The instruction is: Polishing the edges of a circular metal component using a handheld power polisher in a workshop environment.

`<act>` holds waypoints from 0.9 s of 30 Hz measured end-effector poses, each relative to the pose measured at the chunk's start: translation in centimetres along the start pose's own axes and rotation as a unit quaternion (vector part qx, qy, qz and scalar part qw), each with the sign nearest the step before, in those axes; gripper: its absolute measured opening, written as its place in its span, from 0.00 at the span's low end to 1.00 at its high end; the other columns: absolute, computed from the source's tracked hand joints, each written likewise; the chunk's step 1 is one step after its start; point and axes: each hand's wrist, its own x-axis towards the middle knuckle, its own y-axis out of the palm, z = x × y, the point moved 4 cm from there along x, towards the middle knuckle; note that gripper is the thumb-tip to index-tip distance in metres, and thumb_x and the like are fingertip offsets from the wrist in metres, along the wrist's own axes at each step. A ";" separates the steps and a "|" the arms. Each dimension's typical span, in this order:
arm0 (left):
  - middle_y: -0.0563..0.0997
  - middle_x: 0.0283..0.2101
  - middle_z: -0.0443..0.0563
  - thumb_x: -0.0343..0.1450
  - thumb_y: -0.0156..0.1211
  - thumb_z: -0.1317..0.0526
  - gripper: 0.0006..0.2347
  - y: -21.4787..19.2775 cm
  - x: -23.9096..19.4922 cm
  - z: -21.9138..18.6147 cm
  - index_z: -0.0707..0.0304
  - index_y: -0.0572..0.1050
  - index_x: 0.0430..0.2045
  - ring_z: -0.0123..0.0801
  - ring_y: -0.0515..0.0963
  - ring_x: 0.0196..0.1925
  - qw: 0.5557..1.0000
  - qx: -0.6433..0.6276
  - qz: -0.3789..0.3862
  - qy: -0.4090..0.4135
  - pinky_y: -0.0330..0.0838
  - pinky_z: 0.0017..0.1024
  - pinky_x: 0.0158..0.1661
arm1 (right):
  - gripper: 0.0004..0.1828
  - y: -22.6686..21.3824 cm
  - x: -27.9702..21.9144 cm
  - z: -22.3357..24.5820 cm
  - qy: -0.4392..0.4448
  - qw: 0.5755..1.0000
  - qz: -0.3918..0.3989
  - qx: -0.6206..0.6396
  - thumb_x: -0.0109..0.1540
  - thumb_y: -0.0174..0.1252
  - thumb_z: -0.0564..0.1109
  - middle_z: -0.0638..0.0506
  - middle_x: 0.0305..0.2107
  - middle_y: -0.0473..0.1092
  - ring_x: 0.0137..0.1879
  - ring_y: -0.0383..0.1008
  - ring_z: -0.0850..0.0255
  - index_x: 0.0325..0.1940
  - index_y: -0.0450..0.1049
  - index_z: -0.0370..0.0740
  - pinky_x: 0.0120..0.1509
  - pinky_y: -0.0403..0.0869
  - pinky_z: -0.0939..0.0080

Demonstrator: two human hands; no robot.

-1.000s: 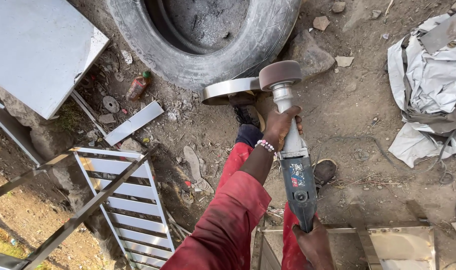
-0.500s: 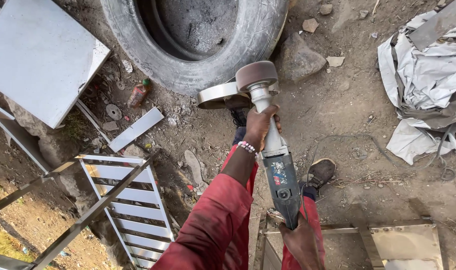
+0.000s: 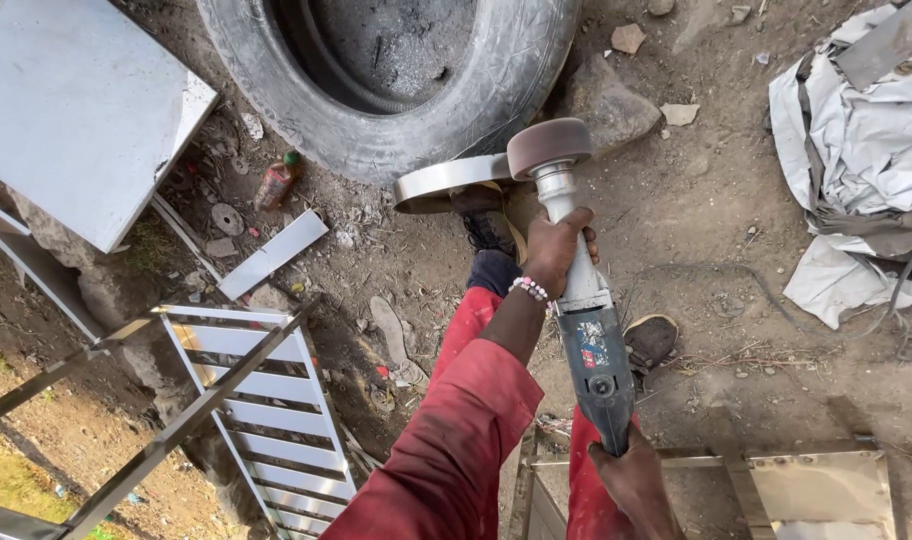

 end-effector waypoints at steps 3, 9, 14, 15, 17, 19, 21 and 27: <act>0.84 0.28 0.59 0.77 0.73 0.64 0.16 0.0 -0.5 -0.6 0.62 0.71 0.54 0.37 0.79 0.18 1.000 0.011 -0.004 -0.007 0.80 0.40 0.21 | 0.34 0.1 -0.2 -0.1 -0.013 0.999 0.015 0.025 0.74 0.75 0.41 0.44 0.39 0.90 0.30 0.75 0.58 0.86 0.81 0.48 0.36 0.87 0.50; 0.85 0.28 0.56 0.78 0.75 0.66 0.16 -3.3 -2.1 -2.3 0.63 0.74 0.58 0.37 0.81 0.20 1.000 0.000 0.000 0.020 0.83 0.39 0.23 | 0.33 1.6 -0.5 -0.4 -0.033 0.998 -0.023 -0.055 0.69 0.78 0.51 0.53 0.59 0.94 0.59 0.96 0.50 0.80 0.85 0.53 0.69 0.94 0.46; 0.84 0.27 0.53 0.77 0.79 0.64 0.15 -7.2 -5.4 -6.7 0.62 0.75 0.52 0.36 0.81 0.21 0.998 -0.026 -0.015 0.053 0.81 0.39 0.23 | 0.28 2.4 -4.2 3.8 -0.047 0.989 -0.002 -0.141 0.69 0.71 0.58 0.60 0.52 0.96 0.55 0.96 0.54 0.75 0.86 0.67 0.64 0.91 0.51; 0.82 0.24 0.54 0.76 0.79 0.64 0.14 -7.9 -6.1 -7.5 0.61 0.75 0.47 0.36 0.80 0.19 0.997 -0.035 -0.029 0.063 0.79 0.40 0.20 | 0.30 3.2 -3.3 3.2 -0.067 0.989 -0.008 -0.133 0.67 0.74 0.58 0.61 0.55 0.96 0.60 0.96 0.53 0.76 0.85 0.70 0.69 0.91 0.53; 0.80 0.24 0.54 0.76 0.78 0.64 0.14 -8.4 -6.0 -8.0 0.62 0.74 0.45 0.37 0.79 0.18 0.995 -0.053 -0.031 0.073 0.78 0.41 0.19 | 0.31 3.4 -4.0 4.2 -0.069 0.991 0.017 -0.116 0.69 0.73 0.55 0.59 0.57 0.95 0.58 0.97 0.54 0.78 0.84 0.65 0.69 0.94 0.53; 0.78 0.23 0.53 0.75 0.78 0.65 0.13 -8.5 -5.7 -8.1 0.62 0.73 0.43 0.37 0.79 0.17 0.994 -0.072 -0.034 0.081 0.77 0.42 0.19 | 0.31 3.8 -3.4 4.0 -0.068 0.992 0.040 -0.101 0.70 0.73 0.51 0.58 0.59 0.95 0.56 0.98 0.55 0.80 0.83 0.60 0.68 0.96 0.52; 0.82 0.25 0.54 0.75 0.79 0.62 0.15 -8.4 -5.3 -7.6 0.60 0.74 0.47 0.37 0.81 0.19 0.996 -0.045 -0.027 0.069 0.80 0.40 0.21 | 0.37 4.3 -1.7 2.4 -0.083 0.987 0.033 -0.135 0.72 0.74 0.53 0.60 0.60 0.95 0.43 0.96 0.62 0.87 0.77 0.62 0.55 0.99 0.58; 0.87 0.32 0.55 0.80 0.75 0.66 0.18 -2.9 -1.1 -2.7 0.66 0.75 0.62 0.36 0.82 0.23 1.000 0.022 0.015 0.012 0.84 0.39 0.27 | 0.36 2.1 -2.6 2.5 0.001 0.999 -0.019 -0.049 0.69 0.76 0.54 0.51 0.62 0.93 0.60 0.96 0.48 0.83 0.83 0.54 0.68 0.93 0.43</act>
